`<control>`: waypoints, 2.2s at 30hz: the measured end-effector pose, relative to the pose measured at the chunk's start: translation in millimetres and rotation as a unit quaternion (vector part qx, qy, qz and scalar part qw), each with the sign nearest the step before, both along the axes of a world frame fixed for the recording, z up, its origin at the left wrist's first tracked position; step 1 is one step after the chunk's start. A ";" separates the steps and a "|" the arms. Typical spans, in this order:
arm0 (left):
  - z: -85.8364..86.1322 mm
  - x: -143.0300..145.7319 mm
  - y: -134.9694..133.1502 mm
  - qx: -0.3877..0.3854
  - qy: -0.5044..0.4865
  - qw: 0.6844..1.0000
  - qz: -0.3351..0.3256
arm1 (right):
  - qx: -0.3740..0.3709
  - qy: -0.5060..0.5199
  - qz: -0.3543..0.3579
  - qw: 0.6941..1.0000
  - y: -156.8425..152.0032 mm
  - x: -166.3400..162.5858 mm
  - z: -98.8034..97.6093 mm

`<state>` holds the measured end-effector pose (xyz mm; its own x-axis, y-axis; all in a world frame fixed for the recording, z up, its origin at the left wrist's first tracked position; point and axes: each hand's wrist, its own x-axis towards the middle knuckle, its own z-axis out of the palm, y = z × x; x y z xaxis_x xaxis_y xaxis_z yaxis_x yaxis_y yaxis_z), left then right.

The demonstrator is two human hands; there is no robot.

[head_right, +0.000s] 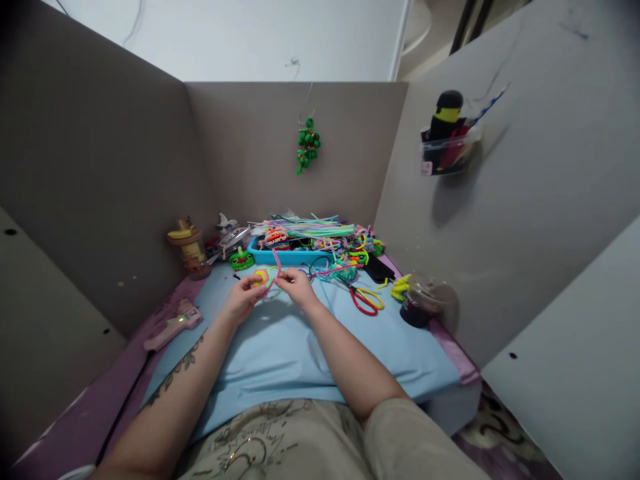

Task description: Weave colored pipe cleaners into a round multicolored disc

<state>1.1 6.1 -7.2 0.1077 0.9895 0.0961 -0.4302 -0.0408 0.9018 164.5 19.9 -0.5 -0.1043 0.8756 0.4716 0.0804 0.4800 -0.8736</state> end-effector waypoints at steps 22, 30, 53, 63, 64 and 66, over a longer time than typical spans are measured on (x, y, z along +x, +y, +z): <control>1.0 -0.4 -4.1 0.074 0.085 0.993 -0.040 | -0.039 0.068 0.024 0.997 -5.4 5.0 8.1; 0.2 -2.7 -8.6 0.050 0.115 0.983 -0.137 | -0.063 0.007 0.127 0.990 -1.4 21.6 12.7; 4.7 -10.5 -0.5 0.090 0.126 0.984 -0.087 | -0.182 0.058 0.080 0.978 6.2 5.7 -3.8; -7.0 2.0 1.7 0.132 0.189 0.964 0.130 | -0.200 0.256 -0.084 0.942 17.8 -4.9 -18.0; -7.1 6.0 -1.5 0.150 0.200 0.960 0.123 | -0.209 0.260 -0.079 0.939 15.7 -7.7 -17.2; -6.1 12.7 -7.6 0.182 0.214 0.952 0.124 | -0.219 0.259 -0.070 0.938 10.6 -14.4 -15.8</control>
